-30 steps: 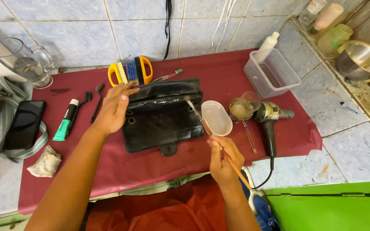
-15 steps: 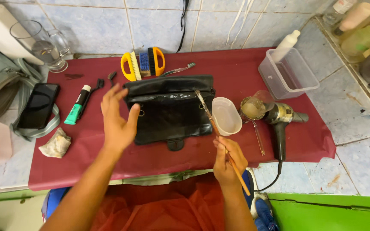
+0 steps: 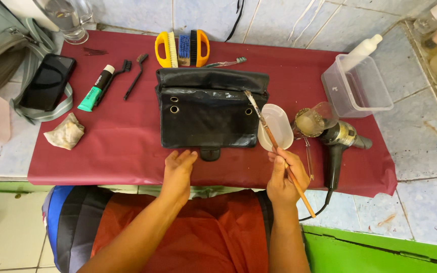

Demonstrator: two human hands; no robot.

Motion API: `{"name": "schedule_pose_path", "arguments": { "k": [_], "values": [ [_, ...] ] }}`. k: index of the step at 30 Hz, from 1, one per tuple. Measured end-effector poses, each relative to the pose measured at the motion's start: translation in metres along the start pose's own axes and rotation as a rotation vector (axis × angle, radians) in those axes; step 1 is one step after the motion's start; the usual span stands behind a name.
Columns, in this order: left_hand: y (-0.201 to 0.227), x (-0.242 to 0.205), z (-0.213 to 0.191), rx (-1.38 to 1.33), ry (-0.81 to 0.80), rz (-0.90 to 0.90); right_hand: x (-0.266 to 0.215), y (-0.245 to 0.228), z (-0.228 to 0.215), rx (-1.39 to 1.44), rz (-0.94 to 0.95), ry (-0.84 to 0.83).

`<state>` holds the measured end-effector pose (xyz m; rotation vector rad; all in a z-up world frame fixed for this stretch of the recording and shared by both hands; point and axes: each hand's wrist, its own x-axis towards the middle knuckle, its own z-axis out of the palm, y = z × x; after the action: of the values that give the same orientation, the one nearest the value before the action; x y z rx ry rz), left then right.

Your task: The person paints a black handbag with a brush, applying a dark substance to the surface. They then use a heat gun to dry the painted areas before continuing to apply more paint with the brush.

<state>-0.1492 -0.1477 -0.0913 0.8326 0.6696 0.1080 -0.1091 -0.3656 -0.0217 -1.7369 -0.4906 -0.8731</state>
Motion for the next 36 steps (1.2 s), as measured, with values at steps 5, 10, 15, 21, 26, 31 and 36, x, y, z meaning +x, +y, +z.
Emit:
{"name": "schedule_pose_path", "arguments": {
  "k": [5,10,15,21,26,31,36],
  "values": [
    [0.019,-0.01,0.025,-0.041,0.018,-0.093,0.001,0.007,-0.008,0.026,0.002,-0.005],
    [0.012,-0.002,0.029,-0.094,0.041,-0.117,0.002,0.018,-0.016,0.019,-0.017,-0.021],
    [0.033,-0.034,0.053,-0.239,0.064,-0.063,0.012,0.014,-0.024,0.003,0.042,-0.062],
    [0.04,-0.052,0.049,-0.183,0.013,0.046,0.031,-0.008,-0.035,0.11,0.094,-0.128],
    [0.027,-0.041,0.04,-0.213,-0.09,0.146,0.049,-0.015,-0.038,0.097,0.117,-0.242],
    [0.037,-0.039,0.033,-0.269,-0.194,0.244,0.076,-0.024,-0.033,0.053,0.14,-0.357],
    [0.047,-0.023,0.016,-0.19,-0.243,0.25,0.095,-0.03,-0.029,-0.015,0.154,-0.408]
  ]
}}
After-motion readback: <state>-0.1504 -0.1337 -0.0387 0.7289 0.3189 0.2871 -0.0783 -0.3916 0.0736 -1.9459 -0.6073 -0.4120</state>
